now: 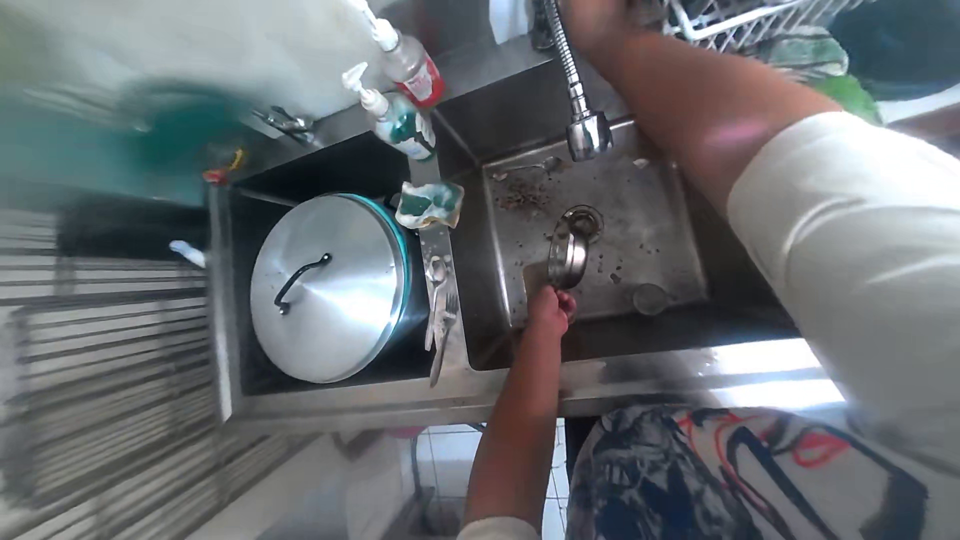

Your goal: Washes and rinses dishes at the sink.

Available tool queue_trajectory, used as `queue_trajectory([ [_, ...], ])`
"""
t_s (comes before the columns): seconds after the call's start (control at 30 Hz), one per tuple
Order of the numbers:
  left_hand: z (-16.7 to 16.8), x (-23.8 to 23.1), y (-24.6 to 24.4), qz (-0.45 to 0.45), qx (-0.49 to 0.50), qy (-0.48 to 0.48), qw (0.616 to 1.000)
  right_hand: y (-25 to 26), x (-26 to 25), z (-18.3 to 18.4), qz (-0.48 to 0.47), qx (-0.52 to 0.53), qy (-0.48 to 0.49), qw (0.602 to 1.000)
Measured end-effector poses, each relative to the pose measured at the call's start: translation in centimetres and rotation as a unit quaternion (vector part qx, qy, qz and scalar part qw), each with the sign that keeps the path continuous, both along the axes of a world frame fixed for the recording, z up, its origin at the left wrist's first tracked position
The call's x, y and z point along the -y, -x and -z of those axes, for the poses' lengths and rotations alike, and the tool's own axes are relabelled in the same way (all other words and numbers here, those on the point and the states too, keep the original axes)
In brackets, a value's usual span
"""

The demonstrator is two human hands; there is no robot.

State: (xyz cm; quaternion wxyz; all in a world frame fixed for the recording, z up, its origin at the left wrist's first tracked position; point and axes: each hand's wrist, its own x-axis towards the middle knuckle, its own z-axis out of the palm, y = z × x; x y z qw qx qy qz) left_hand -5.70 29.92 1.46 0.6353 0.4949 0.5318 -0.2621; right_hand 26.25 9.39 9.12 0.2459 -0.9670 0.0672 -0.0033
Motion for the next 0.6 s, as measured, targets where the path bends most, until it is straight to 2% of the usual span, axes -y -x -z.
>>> queue_trajectory([
  [0.07,0.3,0.6,-0.4,-0.009,-0.003,0.008,1.0,2.1,-0.1,0.3,-0.041,-0.027,0.051,0.998],
  [0.13,0.5,1.2,-0.9,-0.011,-0.007,0.008,1.0,3.6,0.3,1.2,-0.066,-0.014,0.047,0.997],
  [0.2,0.5,1.8,-1.2,-0.013,-0.008,0.006,1.0,5.7,0.6,1.6,-0.024,-0.021,-0.05,0.998],
  [0.27,0.9,2.4,-1.0,-0.012,-0.003,0.009,1.0,9.9,0.3,3.1,0.081,-0.04,-0.195,0.977],
  [0.33,2.1,2.8,-0.6,-0.008,0.002,0.017,1.0,16.4,-0.8,5.3,0.144,-0.121,-0.345,0.92],
  [0.4,3.1,3.5,-0.2,-0.009,-0.002,0.022,1.0,22.5,-2.1,6.1,0.122,-0.236,-0.506,0.821],
  [0.47,3.0,4.5,0.2,-0.004,-0.01,0.016,1.0,25.2,-3.5,5.6,0.082,-0.293,-0.618,0.725],
  [0.5,2.7,5.0,0.3,0.002,-0.009,0.015,1.0,25.4,-3.9,5.0,0.073,-0.305,-0.643,0.699],
  [0.53,2.5,5.4,0.4,0.012,-0.005,0.017,1.0,25.3,-4.2,4.7,0.073,-0.304,-0.643,0.699],
  [0.6,2.4,6.2,0.7,0.044,0.003,0.006,0.999,25.2,-4.1,5.0,0.084,-0.301,-0.577,0.755],
])
